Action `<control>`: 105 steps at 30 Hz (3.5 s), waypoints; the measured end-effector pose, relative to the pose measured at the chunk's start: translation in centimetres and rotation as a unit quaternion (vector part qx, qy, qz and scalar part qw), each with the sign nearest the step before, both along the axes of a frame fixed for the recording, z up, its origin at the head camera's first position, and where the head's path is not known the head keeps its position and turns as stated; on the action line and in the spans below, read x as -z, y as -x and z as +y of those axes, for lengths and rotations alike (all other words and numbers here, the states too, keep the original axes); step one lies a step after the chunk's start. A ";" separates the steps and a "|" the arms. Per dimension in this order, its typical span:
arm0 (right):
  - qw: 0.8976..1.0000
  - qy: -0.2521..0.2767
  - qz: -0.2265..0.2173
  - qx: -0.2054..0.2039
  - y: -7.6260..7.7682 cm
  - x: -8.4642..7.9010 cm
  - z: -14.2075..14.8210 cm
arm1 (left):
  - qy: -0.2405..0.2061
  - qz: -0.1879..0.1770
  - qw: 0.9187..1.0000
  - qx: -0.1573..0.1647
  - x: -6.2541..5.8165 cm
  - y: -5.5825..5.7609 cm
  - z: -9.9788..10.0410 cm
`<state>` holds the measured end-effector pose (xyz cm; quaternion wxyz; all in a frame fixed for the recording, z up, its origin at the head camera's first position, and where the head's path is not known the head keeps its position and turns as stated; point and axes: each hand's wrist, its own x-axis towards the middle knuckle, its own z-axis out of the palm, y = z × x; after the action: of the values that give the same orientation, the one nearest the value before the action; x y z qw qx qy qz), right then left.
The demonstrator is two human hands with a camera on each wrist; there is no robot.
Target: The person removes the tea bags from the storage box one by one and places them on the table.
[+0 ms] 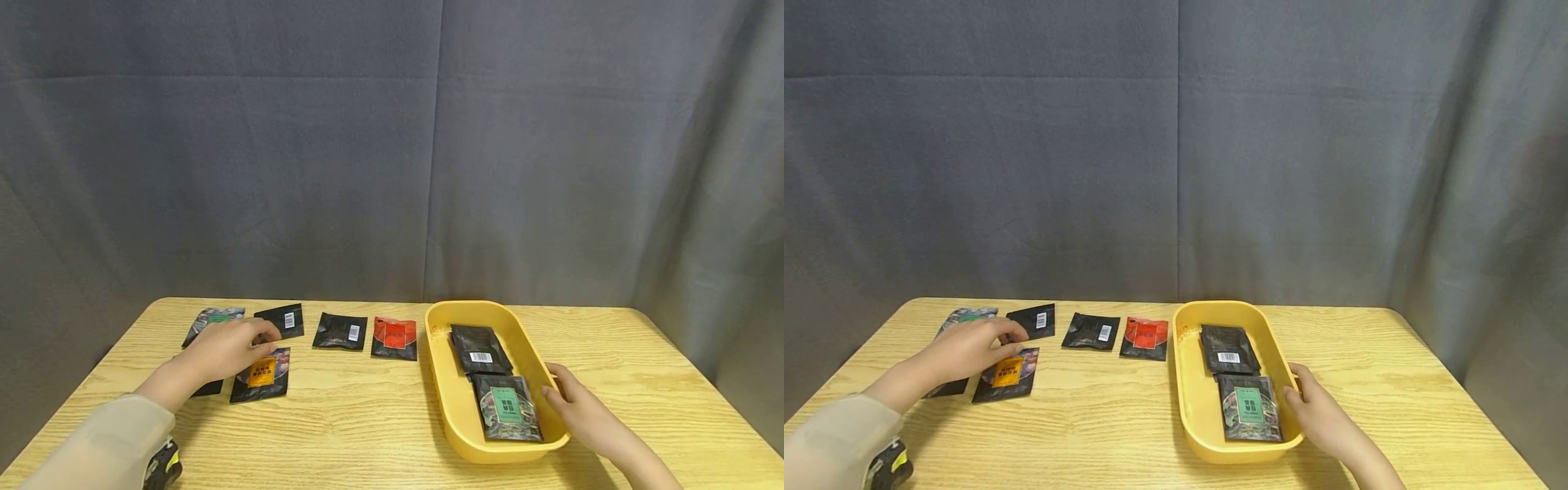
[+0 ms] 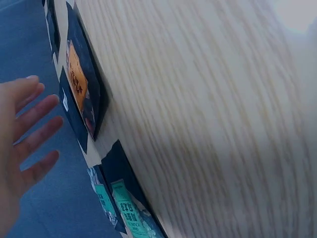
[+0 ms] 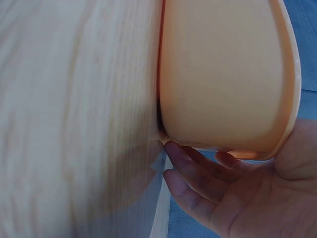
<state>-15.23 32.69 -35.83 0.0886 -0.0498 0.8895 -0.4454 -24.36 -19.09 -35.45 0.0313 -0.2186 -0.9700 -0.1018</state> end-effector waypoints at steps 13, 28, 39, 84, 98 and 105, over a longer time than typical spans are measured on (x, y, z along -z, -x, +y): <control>1.000 0.007 0.000 0.001 0.0 0.1 -0.1 | -0.004 0.019 0.999 0.036 -0.5 -0.5 2.2; 1.000 -0.002 0.001 -0.003 0.1 0.1 -0.1 | -0.012 0.061 0.990 0.125 -1.2 -1.3 7.7; 1.000 -0.016 0.000 -0.006 0.2 -0.1 0.0 | -0.050 0.077 0.981 0.171 -1.7 -1.6 13.1; 1.000 -0.011 0.001 -0.010 0.1 0.1 0.2 | -0.014 0.112 0.946 0.304 -2.0 -4.7 27.9; 1.000 -0.010 -0.002 -0.020 0.0 0.2 0.5 | 0.025 0.035 0.966 0.254 -0.6 -5.0 31.0; 1.000 -0.002 0.007 -0.019 0.1 0.1 0.3 | 0.053 0.028 0.970 0.235 -0.4 -4.8 31.1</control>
<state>-15.28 33.02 -35.91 0.0913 -0.0699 0.8897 -0.4419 -19.55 12.05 -35.10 0.0217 -0.4443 -0.8943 -0.0487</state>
